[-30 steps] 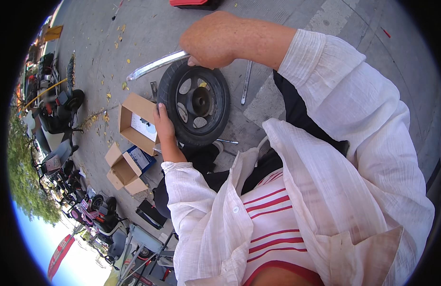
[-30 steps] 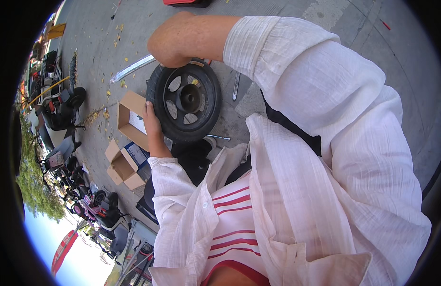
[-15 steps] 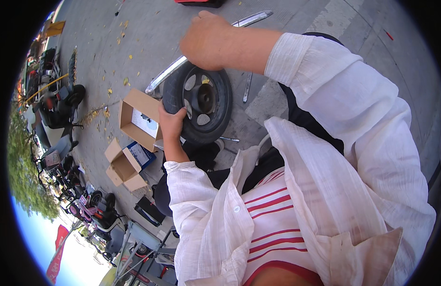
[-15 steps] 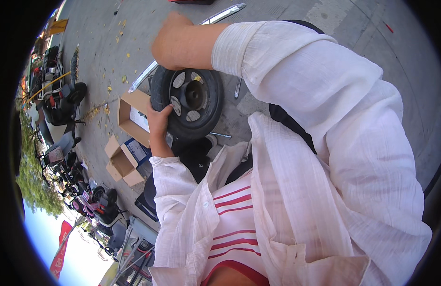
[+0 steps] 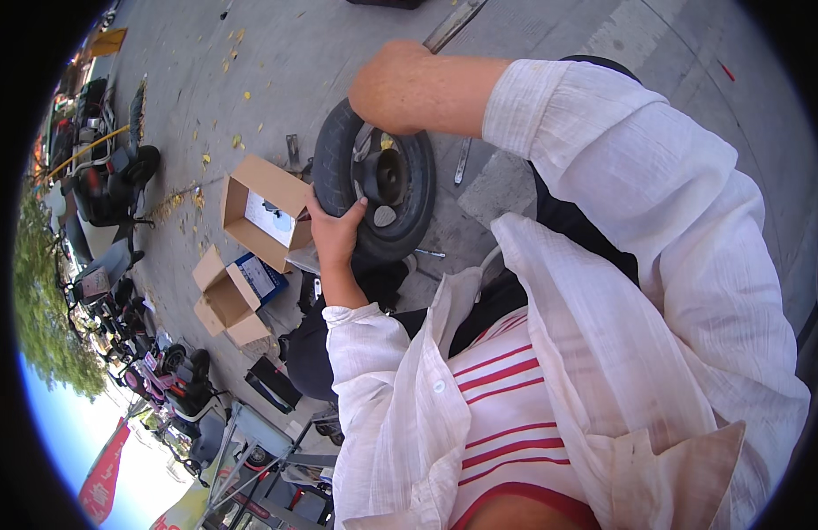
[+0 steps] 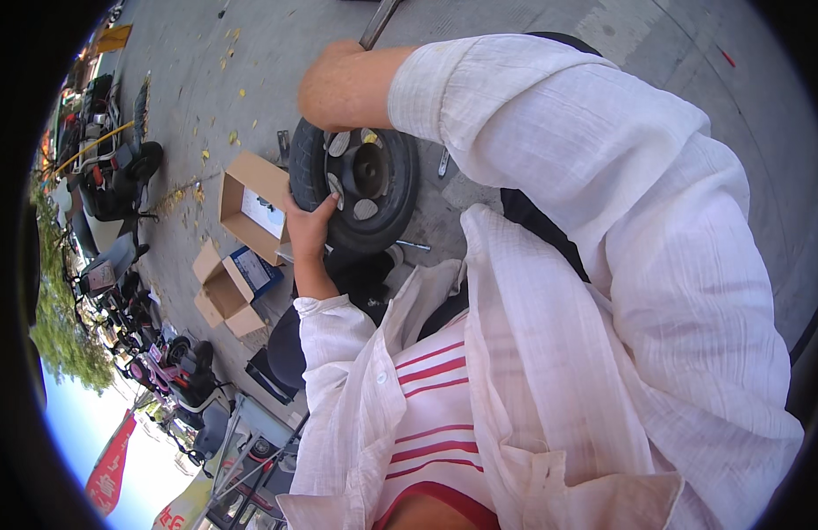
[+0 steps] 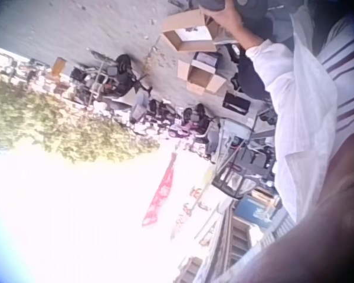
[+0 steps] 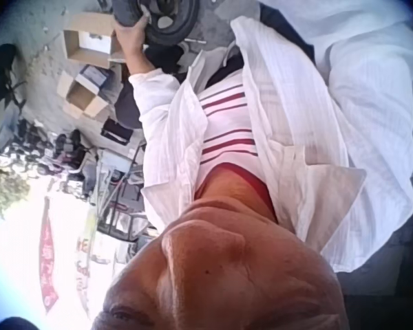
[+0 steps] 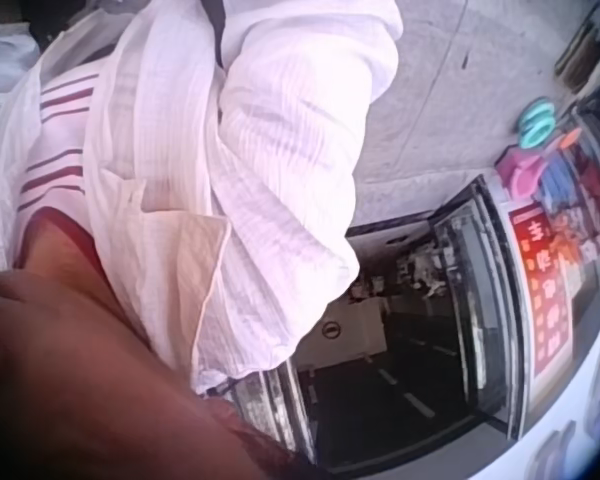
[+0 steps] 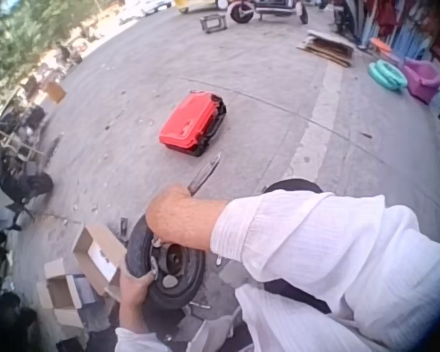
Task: The person uses tire levers to pry a tire off a small wheel rim. They repeatedly insert the levers between the tire bead and rim, lever the bead over the rim edge, and rotate the wheel to continue the removal process.
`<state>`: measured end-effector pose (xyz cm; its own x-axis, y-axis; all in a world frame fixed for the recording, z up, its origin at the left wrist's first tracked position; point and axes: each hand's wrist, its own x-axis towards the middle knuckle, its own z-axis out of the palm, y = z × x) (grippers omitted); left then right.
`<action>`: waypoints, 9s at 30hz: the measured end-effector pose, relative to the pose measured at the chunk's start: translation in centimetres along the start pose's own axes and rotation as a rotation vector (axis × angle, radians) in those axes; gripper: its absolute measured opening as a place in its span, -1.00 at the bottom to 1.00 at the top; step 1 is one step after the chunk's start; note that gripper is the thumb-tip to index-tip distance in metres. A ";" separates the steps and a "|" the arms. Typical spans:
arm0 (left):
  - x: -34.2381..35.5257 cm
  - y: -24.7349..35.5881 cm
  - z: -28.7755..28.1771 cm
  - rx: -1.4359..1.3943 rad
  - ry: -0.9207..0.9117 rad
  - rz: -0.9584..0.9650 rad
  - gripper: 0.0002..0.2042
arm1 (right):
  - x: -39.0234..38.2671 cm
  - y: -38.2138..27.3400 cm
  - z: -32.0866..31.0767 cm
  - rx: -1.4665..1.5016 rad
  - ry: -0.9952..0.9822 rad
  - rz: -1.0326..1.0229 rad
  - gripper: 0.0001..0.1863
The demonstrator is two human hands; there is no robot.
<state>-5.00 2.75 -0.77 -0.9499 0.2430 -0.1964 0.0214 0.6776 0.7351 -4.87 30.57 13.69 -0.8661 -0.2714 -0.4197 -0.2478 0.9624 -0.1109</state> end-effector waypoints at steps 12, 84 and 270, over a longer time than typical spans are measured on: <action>-0.2 -0.6 0.1 0.159 0.117 0.012 -0.25 | 0.0 -1.6 0.6 0.011 -0.016 -0.052 -0.79; -8.7 0.5 2.4 -0.204 0.153 0.092 -0.46 | 5.9 -7.7 27.2 0.069 0.401 0.109 -0.87; -5.3 -1.3 3.4 -0.066 0.209 -0.190 -0.61 | 1.2 -7.8 17.1 2.168 0.189 0.437 -0.61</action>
<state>1.01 2.89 -2.90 -0.9788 -0.0369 -0.2016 -0.1768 0.6490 0.7400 3.41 22.92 -1.34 -0.7694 0.0299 -0.6380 0.5170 -0.5574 -0.6496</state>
